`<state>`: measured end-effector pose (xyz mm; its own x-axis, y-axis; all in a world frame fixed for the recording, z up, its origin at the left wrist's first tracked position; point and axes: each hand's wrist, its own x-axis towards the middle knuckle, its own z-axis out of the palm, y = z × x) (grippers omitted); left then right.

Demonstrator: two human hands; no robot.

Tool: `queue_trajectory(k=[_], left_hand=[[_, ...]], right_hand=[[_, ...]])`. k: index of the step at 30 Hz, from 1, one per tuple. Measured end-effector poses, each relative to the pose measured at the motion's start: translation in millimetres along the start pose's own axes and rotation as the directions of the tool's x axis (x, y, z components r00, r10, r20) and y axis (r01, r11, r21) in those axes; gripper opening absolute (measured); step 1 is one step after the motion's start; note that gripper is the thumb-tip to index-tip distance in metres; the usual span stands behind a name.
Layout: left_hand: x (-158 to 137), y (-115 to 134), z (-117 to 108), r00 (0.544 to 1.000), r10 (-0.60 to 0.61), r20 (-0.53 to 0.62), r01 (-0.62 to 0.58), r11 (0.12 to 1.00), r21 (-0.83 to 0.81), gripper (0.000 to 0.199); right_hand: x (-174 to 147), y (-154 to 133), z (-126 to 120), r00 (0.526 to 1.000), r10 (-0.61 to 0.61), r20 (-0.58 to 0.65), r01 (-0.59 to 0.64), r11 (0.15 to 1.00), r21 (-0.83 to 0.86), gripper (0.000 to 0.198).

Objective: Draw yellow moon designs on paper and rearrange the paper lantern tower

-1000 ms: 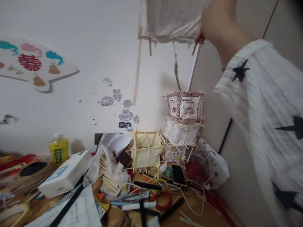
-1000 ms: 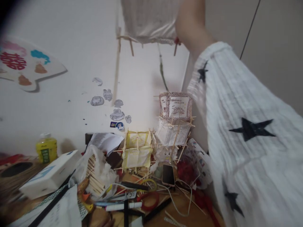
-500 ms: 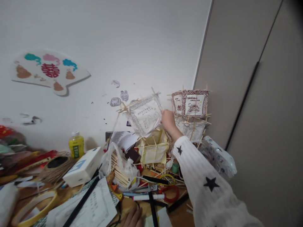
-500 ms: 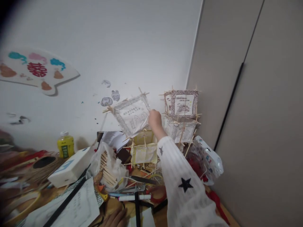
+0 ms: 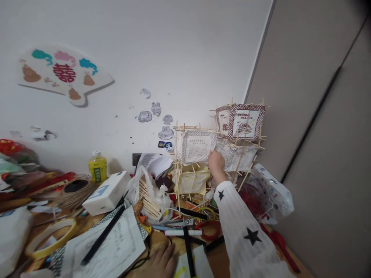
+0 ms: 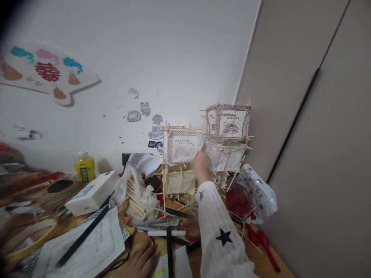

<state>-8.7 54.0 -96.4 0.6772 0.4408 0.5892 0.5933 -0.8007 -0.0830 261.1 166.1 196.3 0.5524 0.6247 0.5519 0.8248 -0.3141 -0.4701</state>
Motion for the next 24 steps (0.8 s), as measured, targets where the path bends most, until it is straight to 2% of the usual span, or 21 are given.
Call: queue_trajectory(k=[2, 4, 7, 9, 10, 11, 13, 15, 17, 18, 19, 21, 23, 24], left_hand=[[6, 3, -12, 0.998, -0.054, -0.009, 0.053, 0.994, -0.095, 0.028], [22, 5, -34, 0.988, -0.157, -0.008, 0.152, 0.967, -0.205, 0.023], [63, 6, -69, 0.952, -0.269, 0.149, 0.304, 0.893, -0.331, 0.022], [96, 3, -83, 0.912, -0.317, 0.259, 0.393, 0.856, -0.337, 0.023], [112, 0, -86, 0.877, -0.359, 0.318, 0.457, 0.829, -0.323, 0.024], [126, -4, -87, 0.816, -0.442, 0.372, 0.553, 0.784, -0.282, 0.023], [148, -13, -83, 0.757, -0.533, 0.377, 0.634, 0.738, -0.23, 0.023], [162, -22, -78, 0.739, -0.566, 0.365, 0.662, 0.711, -0.238, 0.022], [169, -31, -77, 0.759, -0.547, 0.354, 0.646, 0.696, -0.312, 0.019], [172, -34, -79, 0.776, -0.53, 0.343, 0.63, 0.687, -0.362, 0.018], [174, -37, -84, 0.791, -0.518, 0.324, 0.611, 0.675, -0.414, 0.019], [180, -43, -101, 0.809, -0.519, 0.274, 0.582, 0.645, -0.496, 0.027], [187, -46, -126, 0.81, -0.545, 0.217, 0.558, 0.601, -0.572, 0.04], [191, -46, -140, 0.813, -0.551, 0.192, 0.535, 0.574, -0.619, 0.046]], right_hand=[[1, 1, -6, 0.999, -0.016, 0.032, 0.017, 1.0, -0.026, 0.028], [0, 4, -11, 0.998, -0.034, 0.059, 0.036, 0.998, -0.043, 0.025], [-5, 6, -19, 0.997, -0.048, 0.061, 0.052, 0.997, -0.056, 0.03], [-9, 5, -25, 0.998, -0.056, 0.001, 0.056, 0.997, -0.051, 0.038], [-11, 4, -29, 0.997, -0.065, -0.049, 0.063, 0.997, -0.038, 0.041], [-14, 2, -32, 0.991, -0.081, -0.106, 0.08, 0.997, -0.018, 0.043], [-24, -3, -38, 0.969, -0.14, -0.206, 0.151, 0.988, 0.038, 0.041], [-41, -6, -40, 0.949, -0.236, -0.211, 0.262, 0.959, 0.106, 0.034], [-63, -6, -38, 0.934, -0.352, -0.063, 0.358, 0.914, 0.19, 0.028], [-75, -5, -35, 0.91, -0.411, 0.051, 0.388, 0.889, 0.244, 0.028], [-88, -4, -31, 0.867, -0.469, 0.167, 0.408, 0.862, 0.302, 0.03], [-110, -1, -22, 0.739, -0.571, 0.358, 0.409, 0.802, 0.435, 0.038], [-127, -1, -14, 0.642, -0.627, 0.442, 0.314, 0.741, 0.594, 0.049], [-133, -4, -11, 0.614, -0.649, 0.45, 0.247, 0.699, 0.671, 0.052]])
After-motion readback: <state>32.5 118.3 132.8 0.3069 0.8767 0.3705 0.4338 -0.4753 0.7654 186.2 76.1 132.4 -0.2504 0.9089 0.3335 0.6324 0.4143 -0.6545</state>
